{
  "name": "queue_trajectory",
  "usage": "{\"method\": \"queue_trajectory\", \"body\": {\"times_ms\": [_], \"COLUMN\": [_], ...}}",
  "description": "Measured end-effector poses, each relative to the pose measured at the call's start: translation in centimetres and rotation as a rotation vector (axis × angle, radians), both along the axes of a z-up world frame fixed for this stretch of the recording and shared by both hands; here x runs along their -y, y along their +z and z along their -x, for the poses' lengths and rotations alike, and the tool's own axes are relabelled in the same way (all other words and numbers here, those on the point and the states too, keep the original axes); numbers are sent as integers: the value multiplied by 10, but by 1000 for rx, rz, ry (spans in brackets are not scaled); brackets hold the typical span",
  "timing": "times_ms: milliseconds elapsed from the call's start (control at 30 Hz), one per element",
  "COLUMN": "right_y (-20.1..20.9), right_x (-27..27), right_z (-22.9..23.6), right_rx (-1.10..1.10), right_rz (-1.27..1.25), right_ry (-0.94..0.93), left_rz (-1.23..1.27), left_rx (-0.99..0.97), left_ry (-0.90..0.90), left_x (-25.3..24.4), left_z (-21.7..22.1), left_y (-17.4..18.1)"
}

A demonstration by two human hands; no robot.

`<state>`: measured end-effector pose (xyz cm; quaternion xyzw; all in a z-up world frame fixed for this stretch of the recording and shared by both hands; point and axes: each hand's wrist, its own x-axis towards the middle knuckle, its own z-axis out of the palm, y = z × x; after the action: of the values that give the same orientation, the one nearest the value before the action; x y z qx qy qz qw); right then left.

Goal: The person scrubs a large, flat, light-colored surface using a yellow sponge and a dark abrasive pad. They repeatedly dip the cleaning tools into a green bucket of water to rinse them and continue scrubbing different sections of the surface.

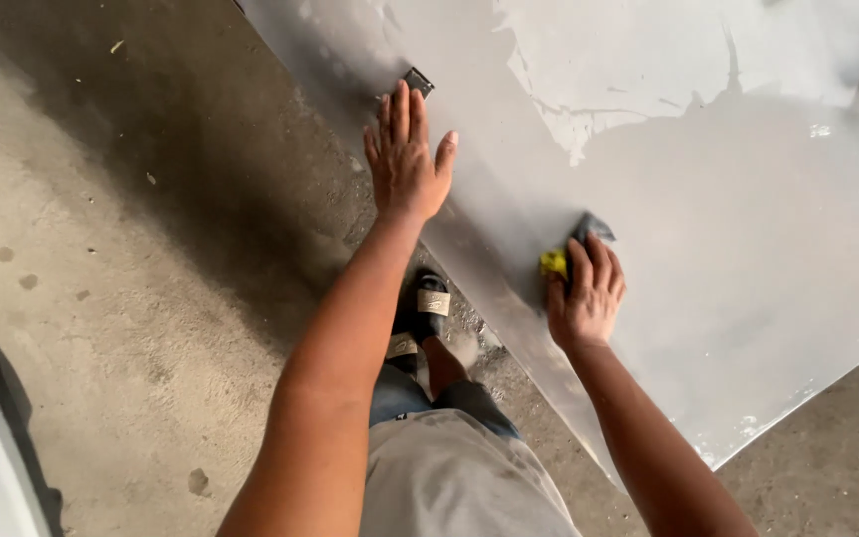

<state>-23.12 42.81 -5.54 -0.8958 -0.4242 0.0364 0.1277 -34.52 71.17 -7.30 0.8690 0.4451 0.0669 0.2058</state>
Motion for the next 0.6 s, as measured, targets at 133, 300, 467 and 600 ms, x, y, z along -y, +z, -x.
{"method": "queue_trajectory", "body": {"times_ms": [133,300,467,600], "right_y": [-3,9,17,6], "right_x": [-56,-76,-64,-93], "right_z": [-16,-31,-30,-35], "right_rx": [-70,-105,-71,-63], "right_rz": [-71,-115,-28,-50], "right_ry": [22,87,41,-83], "left_rz": [46,134,-3,37], "left_rx": [60,-101,115,138], "left_ry": [-22,-475,-41,5], "left_x": [100,186,35,-17], "left_z": [2,33,7,21], "left_y": [-5,-29,-37,-14]}}
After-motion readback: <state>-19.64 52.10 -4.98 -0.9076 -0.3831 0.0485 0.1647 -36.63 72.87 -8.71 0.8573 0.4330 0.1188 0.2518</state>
